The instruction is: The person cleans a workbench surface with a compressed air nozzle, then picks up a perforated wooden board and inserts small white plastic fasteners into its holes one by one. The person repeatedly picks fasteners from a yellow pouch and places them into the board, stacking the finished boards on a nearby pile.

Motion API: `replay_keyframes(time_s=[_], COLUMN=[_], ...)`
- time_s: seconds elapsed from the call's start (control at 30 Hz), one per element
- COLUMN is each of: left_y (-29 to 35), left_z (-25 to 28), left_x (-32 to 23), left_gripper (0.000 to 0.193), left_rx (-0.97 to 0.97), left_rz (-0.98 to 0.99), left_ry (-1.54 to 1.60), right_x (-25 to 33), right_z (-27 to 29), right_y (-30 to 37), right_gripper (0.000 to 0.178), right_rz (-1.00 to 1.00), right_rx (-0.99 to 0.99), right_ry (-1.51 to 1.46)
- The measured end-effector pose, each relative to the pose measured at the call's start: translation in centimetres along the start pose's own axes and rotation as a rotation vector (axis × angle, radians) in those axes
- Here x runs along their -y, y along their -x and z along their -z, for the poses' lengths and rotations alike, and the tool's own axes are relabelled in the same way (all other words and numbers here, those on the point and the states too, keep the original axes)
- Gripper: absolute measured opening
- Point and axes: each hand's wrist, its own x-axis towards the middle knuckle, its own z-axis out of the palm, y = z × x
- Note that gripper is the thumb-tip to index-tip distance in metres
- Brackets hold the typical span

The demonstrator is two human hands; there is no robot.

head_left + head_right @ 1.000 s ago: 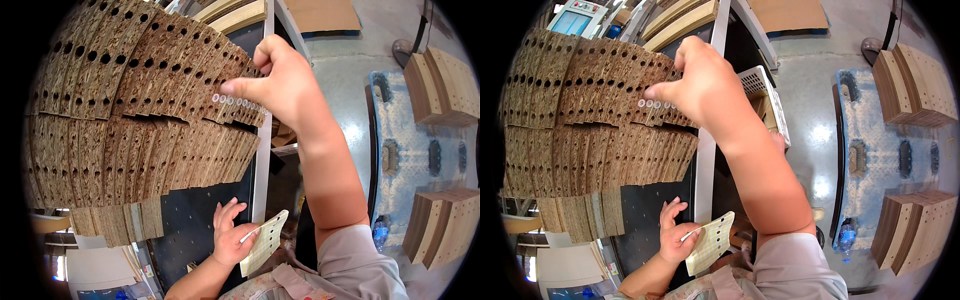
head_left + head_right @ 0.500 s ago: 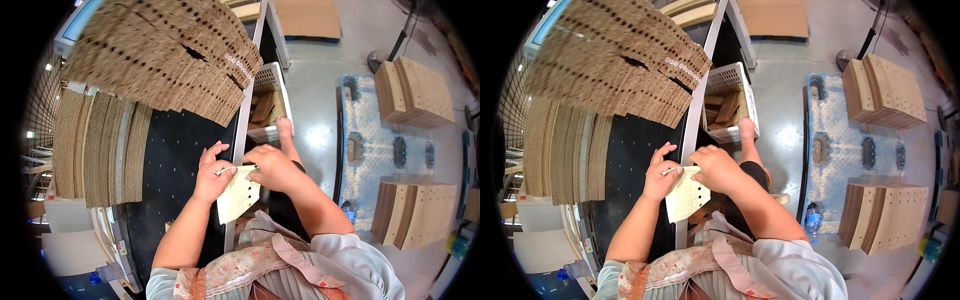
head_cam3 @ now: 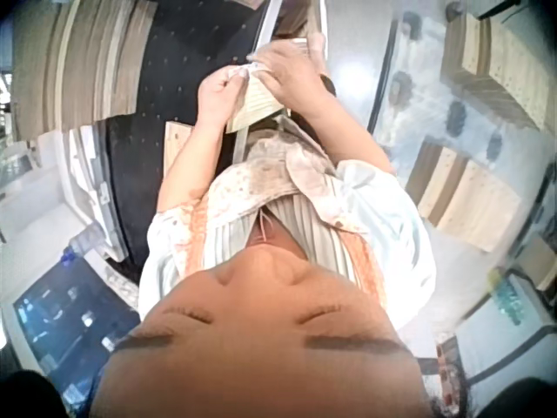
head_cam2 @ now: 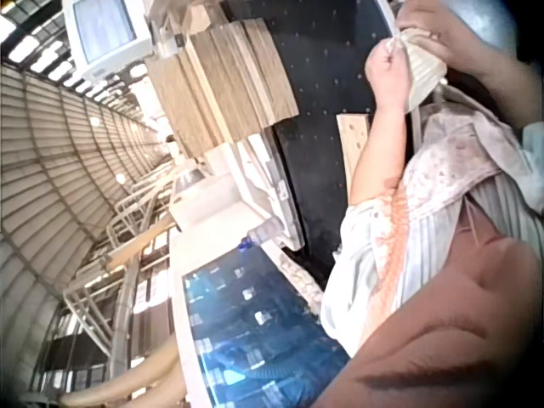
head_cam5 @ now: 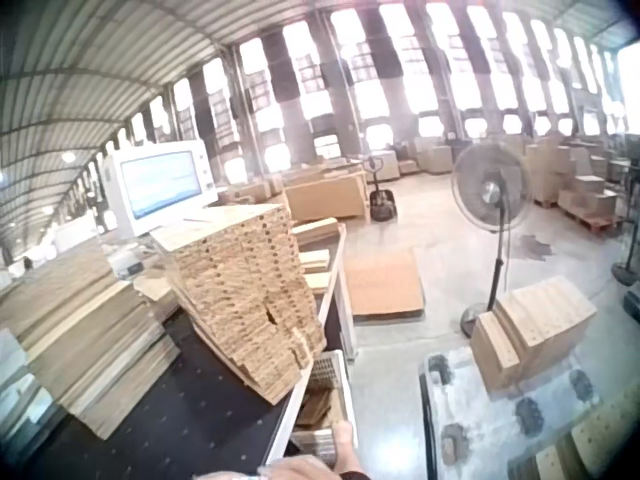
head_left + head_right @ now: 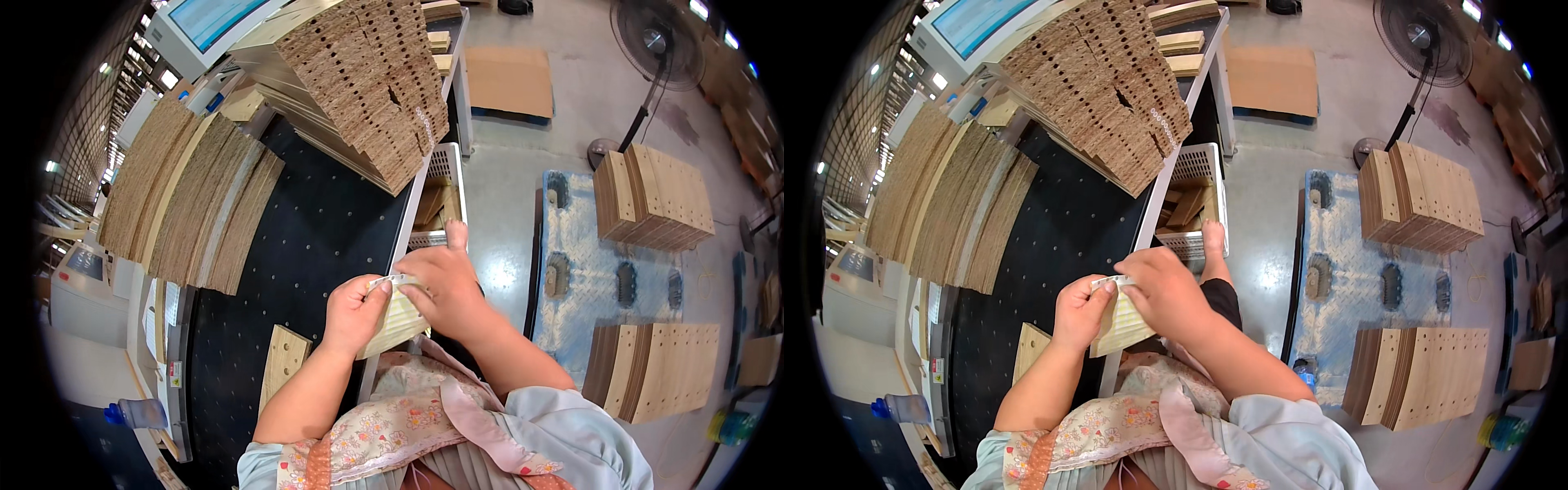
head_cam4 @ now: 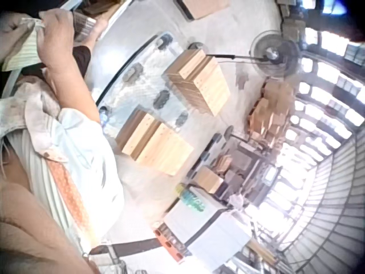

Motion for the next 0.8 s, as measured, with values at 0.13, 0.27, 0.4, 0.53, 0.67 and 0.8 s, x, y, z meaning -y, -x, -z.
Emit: replay_keyframes(time_s=[0.13,0.27,0.4,0.53,0.67,0.8], left_y=[1.1,1.5,1.7,1.7,1.7,1.5], left_z=[-0.2,-0.3,-0.6,-0.9,-1.2,-1.6], left_x=[-0.1,-0.2,-0.8,-1.0,-1.0,-0.7], left_gripper=[0.019,0.024,0.024,0.025,0.026,0.027], left_rx=[-0.032,-0.030,-0.044,-0.071,-0.098,-0.125], left_rz=[0.008,-0.018,-0.083,-0.060,-0.023,0.019], left_ry=[0.165,0.189,0.009,0.067,0.121,0.165], right_x=[1.6,1.6,2.1,2.3,2.3,1.4], right_z=[-0.7,-0.5,-0.2,-0.3,-0.7,-1.5], right_y=[-0.1,0.0,0.0,0.2,0.2,0.5], right_gripper=[0.025,0.025,0.023,0.022,0.024,0.024], right_rz=[0.069,0.096,0.082,0.106,0.184,0.219], right_rx=[-0.019,-0.031,-0.017,-0.045,-0.137,-0.199], right_ry=[0.047,0.060,0.097,0.136,0.173,0.147])
